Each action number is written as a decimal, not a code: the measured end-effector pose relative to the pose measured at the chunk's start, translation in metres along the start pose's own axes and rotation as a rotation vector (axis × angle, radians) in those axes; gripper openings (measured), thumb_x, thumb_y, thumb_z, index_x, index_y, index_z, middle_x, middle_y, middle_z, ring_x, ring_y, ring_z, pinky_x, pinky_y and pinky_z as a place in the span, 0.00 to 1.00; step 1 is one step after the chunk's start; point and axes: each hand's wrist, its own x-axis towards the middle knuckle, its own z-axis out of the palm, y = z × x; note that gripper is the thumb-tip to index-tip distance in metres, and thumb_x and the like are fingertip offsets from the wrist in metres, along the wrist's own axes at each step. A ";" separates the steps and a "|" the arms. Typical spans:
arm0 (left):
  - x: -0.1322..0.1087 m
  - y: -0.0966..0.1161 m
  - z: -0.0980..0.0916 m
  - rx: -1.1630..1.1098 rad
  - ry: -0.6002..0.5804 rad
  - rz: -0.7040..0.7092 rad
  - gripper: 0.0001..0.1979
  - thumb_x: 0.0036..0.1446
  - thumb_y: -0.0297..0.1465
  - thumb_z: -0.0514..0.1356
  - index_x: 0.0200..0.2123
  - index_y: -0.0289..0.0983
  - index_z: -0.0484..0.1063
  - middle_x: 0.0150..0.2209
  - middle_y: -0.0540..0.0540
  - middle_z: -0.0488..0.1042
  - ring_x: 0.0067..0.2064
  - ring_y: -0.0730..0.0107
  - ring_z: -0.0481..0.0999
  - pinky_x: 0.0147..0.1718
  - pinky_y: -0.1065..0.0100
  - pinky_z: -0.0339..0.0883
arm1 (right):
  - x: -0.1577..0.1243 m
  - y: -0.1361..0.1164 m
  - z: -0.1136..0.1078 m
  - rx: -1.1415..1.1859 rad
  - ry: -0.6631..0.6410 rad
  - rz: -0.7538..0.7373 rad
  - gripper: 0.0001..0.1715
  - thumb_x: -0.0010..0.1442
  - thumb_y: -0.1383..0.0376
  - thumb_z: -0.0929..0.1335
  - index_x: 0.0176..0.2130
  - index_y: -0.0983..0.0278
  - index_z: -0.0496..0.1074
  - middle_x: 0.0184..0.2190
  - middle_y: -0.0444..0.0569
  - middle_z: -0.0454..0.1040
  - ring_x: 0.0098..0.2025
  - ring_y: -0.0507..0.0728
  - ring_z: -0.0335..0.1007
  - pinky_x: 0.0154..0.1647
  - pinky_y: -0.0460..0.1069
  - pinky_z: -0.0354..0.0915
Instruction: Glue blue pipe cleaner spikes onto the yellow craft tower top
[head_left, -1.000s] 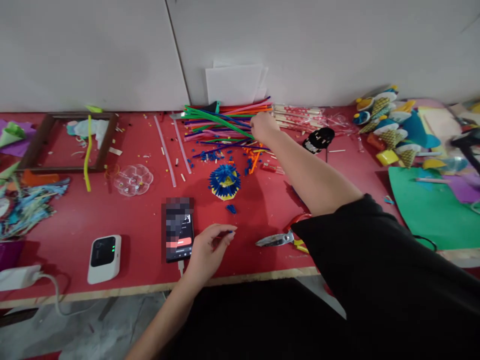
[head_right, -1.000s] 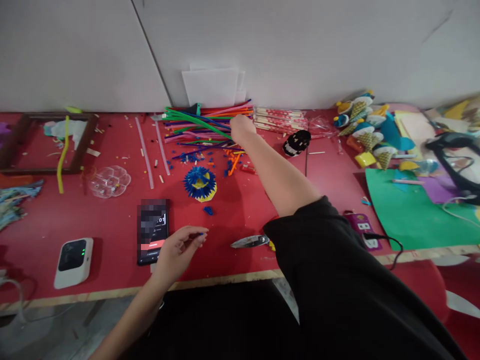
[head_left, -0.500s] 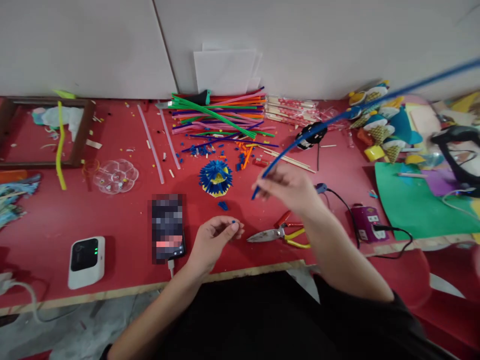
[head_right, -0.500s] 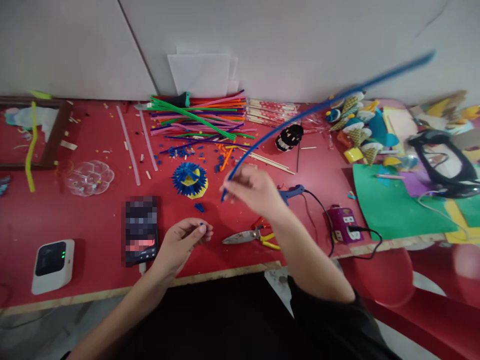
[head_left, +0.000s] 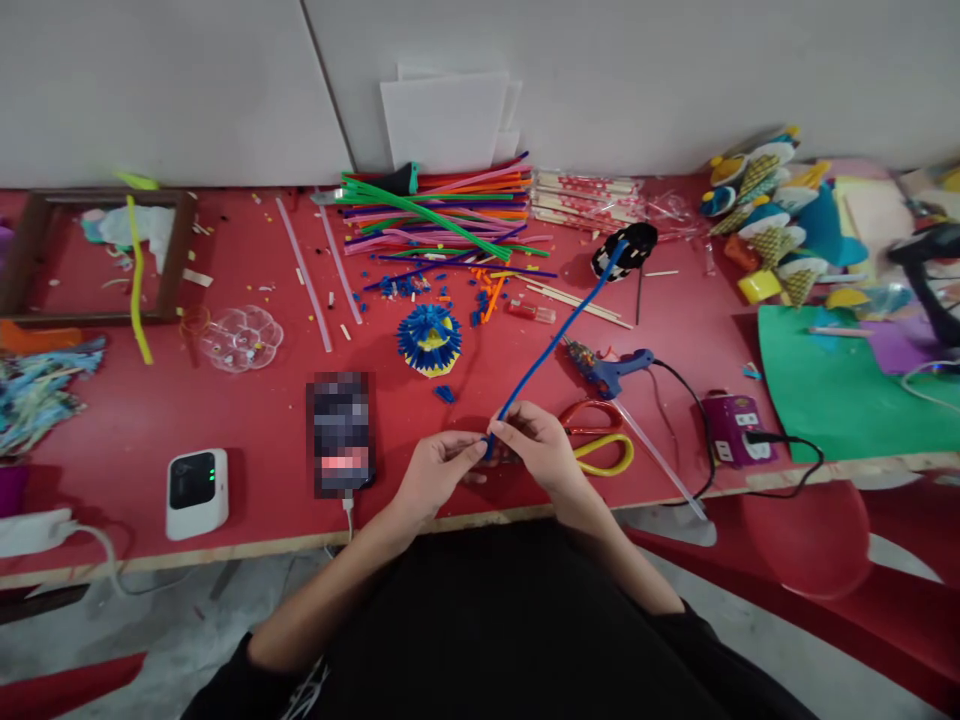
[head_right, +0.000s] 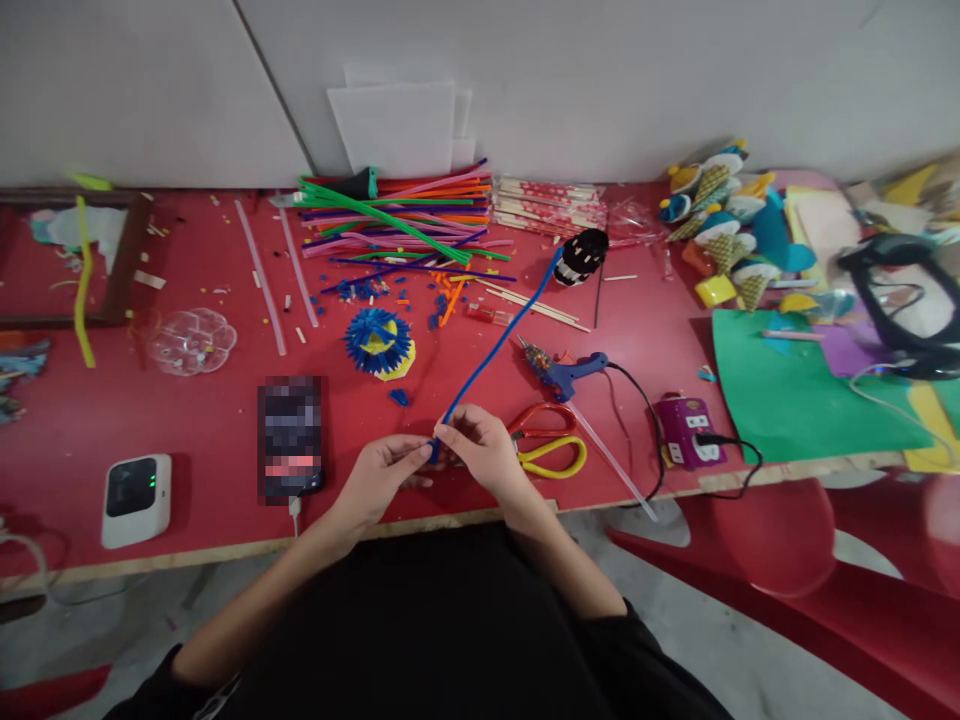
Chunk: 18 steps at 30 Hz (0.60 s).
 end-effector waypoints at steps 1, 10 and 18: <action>-0.001 -0.001 0.000 -0.008 -0.005 -0.009 0.26 0.49 0.49 0.75 0.42 0.34 0.85 0.40 0.39 0.88 0.41 0.57 0.87 0.36 0.63 0.82 | 0.000 0.000 0.000 0.000 -0.003 0.005 0.27 0.50 0.41 0.77 0.32 0.59 0.72 0.20 0.40 0.73 0.20 0.52 0.70 0.24 0.48 0.71; -0.004 -0.005 -0.001 -0.026 -0.024 -0.031 0.27 0.45 0.48 0.77 0.42 0.34 0.85 0.40 0.39 0.88 0.43 0.57 0.87 0.38 0.64 0.82 | -0.003 -0.001 0.003 -0.030 0.024 -0.025 0.23 0.50 0.46 0.79 0.30 0.59 0.73 0.23 0.41 0.73 0.24 0.51 0.68 0.25 0.47 0.68; -0.004 -0.003 -0.001 -0.008 -0.041 -0.044 0.24 0.47 0.48 0.76 0.40 0.35 0.86 0.40 0.39 0.88 0.44 0.57 0.88 0.36 0.66 0.81 | -0.009 0.000 0.004 -0.037 0.019 -0.022 0.26 0.49 0.41 0.78 0.31 0.58 0.73 0.22 0.40 0.74 0.21 0.53 0.71 0.23 0.49 0.70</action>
